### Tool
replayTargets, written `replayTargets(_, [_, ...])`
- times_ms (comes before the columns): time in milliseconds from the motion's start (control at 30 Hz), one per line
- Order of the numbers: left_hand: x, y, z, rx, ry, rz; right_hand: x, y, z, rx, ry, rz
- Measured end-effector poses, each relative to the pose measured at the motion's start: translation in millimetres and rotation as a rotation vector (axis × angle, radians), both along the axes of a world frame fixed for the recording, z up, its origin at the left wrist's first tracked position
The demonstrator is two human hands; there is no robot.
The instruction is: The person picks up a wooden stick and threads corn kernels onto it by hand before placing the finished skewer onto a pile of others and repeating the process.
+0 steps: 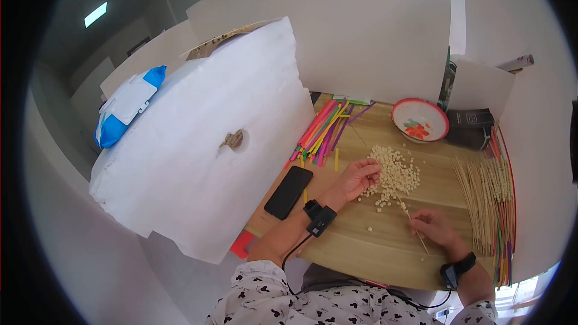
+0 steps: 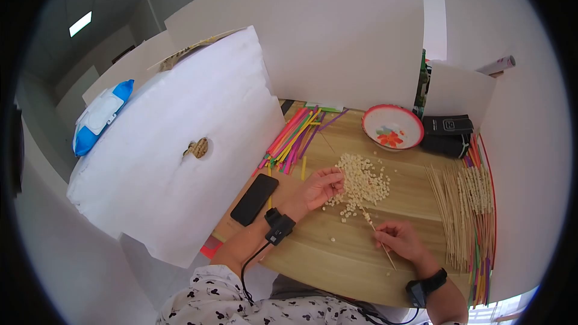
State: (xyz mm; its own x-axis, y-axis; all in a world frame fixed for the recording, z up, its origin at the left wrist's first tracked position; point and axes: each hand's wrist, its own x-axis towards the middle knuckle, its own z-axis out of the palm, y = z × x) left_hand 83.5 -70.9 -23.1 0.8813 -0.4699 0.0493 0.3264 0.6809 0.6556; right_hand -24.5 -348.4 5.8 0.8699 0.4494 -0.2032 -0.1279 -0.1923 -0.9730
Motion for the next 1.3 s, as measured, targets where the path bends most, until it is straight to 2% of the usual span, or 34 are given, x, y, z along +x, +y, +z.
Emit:
replayTargets(200, [-3.7,-4.3,3.9,0.039,0.046,-0.081,0.8,0.9,-0.8,0.049,0.027,-0.006])
replayTargets(267, [-2.7,-6.0,2.6,0.055,0.051,-0.014,1.6,-1.0,-2.1,0.056,0.014,0.028])
replayTargets(367, [0.3,-6.6,6.5,0.095,0.045,-0.039,4.6,-3.5,-8.3,0.098,0.032,0.053])
replayTargets(800, [-20.5,-9.8,54.5,0.414,-0.012,0.072,5.0,-3.1,-9.8,0.187,-0.086,0.106])
replayTargets(900, [-24.2,-8.7,53.6,0.401,-0.054,0.071,3.1,-3.0,-7.2,0.173,-0.117,0.101])
replayTargets(1067, [-46.0,-11.1,27.0,0.230,0.039,0.176,3.1,-0.3,-8.2,0.160,-0.119,0.142])
replayTargets(1300, [-53.0,-15.3,12.5,0.142,0.143,0.158,0.4,-2.3,-8.1,0.123,-0.082,0.164])
